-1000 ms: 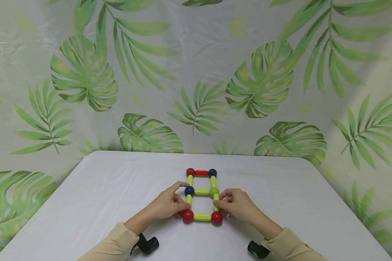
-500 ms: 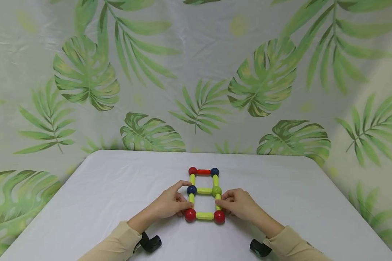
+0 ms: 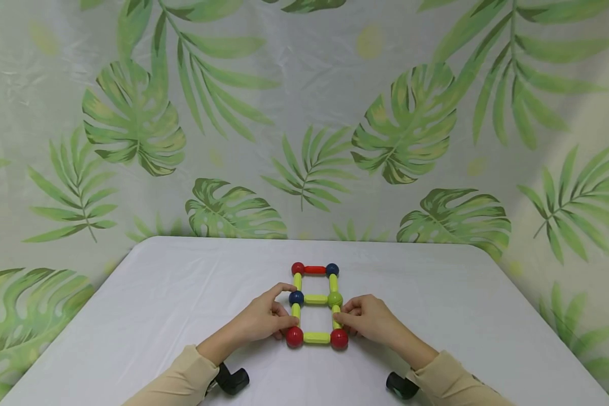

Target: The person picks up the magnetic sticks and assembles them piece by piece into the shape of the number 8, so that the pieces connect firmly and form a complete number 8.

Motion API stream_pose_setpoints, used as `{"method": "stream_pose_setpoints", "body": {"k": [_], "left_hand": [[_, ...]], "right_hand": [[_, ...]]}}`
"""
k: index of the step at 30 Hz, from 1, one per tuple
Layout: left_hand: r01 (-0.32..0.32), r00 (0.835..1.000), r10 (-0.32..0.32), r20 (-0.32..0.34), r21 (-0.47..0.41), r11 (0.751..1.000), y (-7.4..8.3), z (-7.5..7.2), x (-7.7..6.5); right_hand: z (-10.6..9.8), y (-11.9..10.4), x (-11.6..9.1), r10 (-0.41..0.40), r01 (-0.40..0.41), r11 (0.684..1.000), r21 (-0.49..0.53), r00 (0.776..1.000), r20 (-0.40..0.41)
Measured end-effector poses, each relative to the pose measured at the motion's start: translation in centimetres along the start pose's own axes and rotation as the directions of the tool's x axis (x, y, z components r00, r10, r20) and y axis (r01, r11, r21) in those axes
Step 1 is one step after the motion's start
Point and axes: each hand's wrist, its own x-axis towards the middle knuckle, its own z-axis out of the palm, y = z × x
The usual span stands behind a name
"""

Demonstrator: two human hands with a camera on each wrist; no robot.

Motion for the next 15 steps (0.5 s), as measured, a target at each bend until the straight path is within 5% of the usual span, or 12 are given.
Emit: {"method": "stream_pose_setpoints", "body": {"k": [15], "left_hand": [[0.0, 1.0, 0.0, 0.013, 0.02, 1.0, 0.28, -0.27, 0.48]], "right_hand": [[0.02, 0.11, 0.32, 0.025, -0.026, 1.0, -0.012, 0.999, -0.026]]}}
